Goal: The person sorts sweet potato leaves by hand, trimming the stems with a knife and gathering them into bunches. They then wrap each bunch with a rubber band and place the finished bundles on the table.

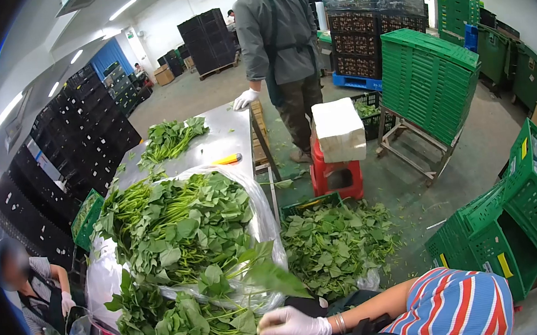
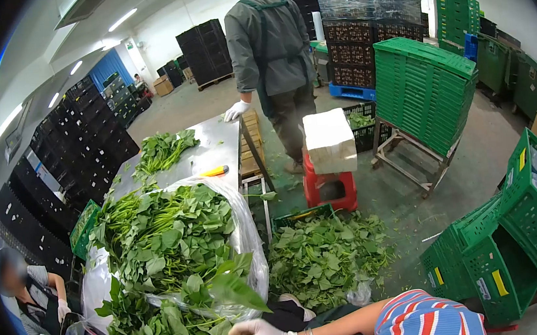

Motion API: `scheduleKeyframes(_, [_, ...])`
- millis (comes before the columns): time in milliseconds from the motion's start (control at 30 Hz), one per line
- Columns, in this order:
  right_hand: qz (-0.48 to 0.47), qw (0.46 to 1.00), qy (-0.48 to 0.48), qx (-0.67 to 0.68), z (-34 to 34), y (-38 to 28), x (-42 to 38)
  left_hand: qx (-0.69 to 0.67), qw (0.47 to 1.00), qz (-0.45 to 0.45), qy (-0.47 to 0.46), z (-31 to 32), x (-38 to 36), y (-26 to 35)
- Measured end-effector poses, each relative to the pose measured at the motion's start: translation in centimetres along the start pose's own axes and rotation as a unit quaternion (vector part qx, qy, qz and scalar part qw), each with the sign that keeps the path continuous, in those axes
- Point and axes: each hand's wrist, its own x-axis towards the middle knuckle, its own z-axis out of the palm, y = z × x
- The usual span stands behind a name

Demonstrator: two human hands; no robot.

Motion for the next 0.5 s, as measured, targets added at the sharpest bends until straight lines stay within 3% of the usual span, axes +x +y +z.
scheduleKeyframes(33, [0.030, 0.999, 0.037, 0.025, -0.6, -0.6, 0.3, 0.166, 0.965, 0.203, 0.003, -0.6, 0.3, -0.5])
scheduleKeyframes(67, [0.060, 0.994, 0.073, 0.051, -1.4, -1.2, 0.5, 0.166, 0.964, 0.206, 0.005, 0.1, 0.2, 0.3])
scheduleKeyframes(100, [0.003, 0.994, 0.092, 0.062, -2.3, -0.6, 0.9, 0.066, 0.989, 0.126, 0.046, 0.9, 0.1, 1.4])
scheduleKeyframes(133, [0.006, 0.991, 0.120, 0.054, -3.4, -1.2, 1.1, -0.037, 0.995, 0.042, 0.086, 1.5, -0.1, 2.0])
scheduleKeyframes(200, [-0.025, 0.981, 0.190, 0.043, -5.5, -1.9, 1.9, -0.040, 0.996, 0.034, 0.070, 1.1, -0.2, 1.3])
scheduleKeyframes(267, [-0.002, 0.967, 0.202, 0.154, -7.3, -2.6, 2.4, 0.003, 0.999, -0.030, 0.010, 1.1, -0.4, 1.2])
scheduleKeyframes(333, [0.048, 0.968, 0.192, 0.155, -9.0, -3.3, 2.5, 0.013, 1.000, -0.014, 0.005, 1.4, -0.3, 1.0])
scheduleKeyframes(400, [0.088, 0.991, 0.099, -0.021, -11.3, -3.3, 3.0, 0.135, 0.982, 0.129, -0.026, 1.1, 0.2, 0.2])
scheduleKeyframes(500, [-0.027, 0.981, 0.163, -0.102, -14.4, -11.7, 5.4, 0.194, 0.964, 0.171, -0.065, 0.7, 0.1, 0.8])
